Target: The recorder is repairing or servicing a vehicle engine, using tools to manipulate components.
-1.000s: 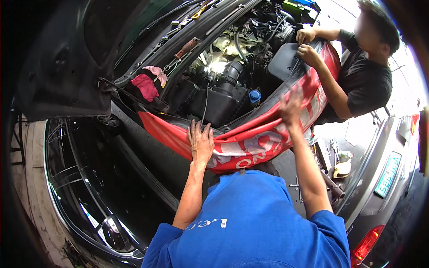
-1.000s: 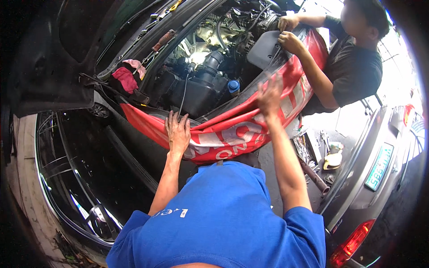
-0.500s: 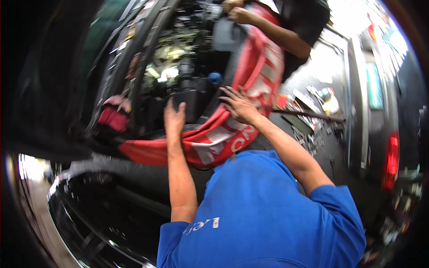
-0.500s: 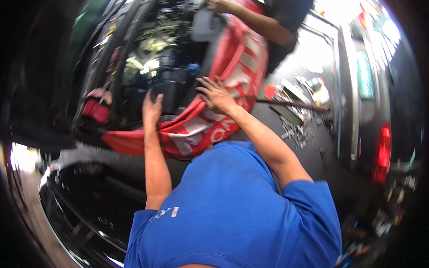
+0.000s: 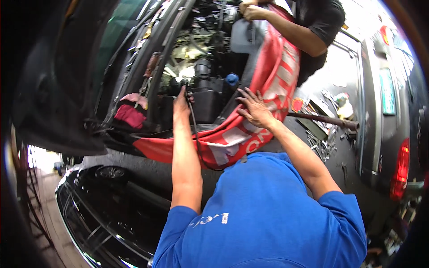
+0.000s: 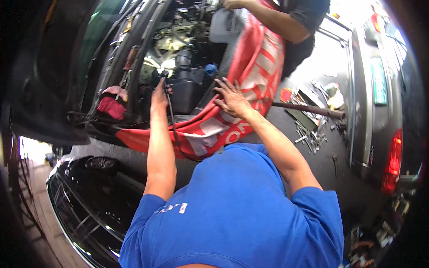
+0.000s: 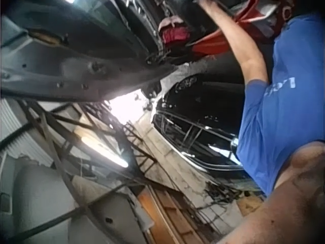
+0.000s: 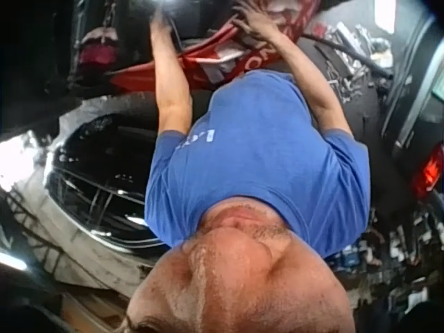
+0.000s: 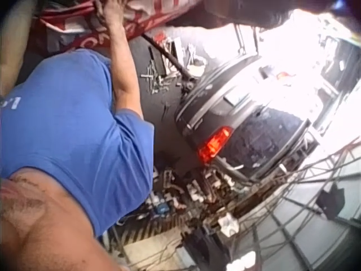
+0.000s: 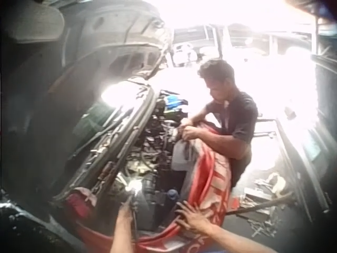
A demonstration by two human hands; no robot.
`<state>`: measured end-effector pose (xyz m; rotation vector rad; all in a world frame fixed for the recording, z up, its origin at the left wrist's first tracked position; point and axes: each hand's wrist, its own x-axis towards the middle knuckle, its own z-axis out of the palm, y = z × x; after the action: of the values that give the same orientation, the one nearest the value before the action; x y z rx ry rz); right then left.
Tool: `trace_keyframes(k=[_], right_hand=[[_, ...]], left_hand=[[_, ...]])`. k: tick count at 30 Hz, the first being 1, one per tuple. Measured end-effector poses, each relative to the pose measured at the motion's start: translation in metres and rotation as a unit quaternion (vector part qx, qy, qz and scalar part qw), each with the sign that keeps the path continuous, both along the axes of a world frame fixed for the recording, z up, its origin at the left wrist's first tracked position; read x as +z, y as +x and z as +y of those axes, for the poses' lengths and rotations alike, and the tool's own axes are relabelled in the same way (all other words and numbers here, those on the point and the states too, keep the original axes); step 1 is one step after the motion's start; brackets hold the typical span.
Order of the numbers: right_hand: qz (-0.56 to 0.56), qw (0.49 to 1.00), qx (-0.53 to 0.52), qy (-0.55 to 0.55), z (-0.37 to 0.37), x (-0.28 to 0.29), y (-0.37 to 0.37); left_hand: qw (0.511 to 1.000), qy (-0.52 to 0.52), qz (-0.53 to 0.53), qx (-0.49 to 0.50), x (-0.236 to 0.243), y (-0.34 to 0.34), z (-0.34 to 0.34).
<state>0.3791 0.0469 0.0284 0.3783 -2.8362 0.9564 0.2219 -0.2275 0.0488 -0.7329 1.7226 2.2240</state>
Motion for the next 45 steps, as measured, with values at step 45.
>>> trace_keyframes(k=[45], right_hand=[[0.012,1.000,0.017,0.010,-0.005,0.002,-0.010]], left_hand=[[0.746,-0.488,0.391,-0.229,0.098,0.100,0.032]])
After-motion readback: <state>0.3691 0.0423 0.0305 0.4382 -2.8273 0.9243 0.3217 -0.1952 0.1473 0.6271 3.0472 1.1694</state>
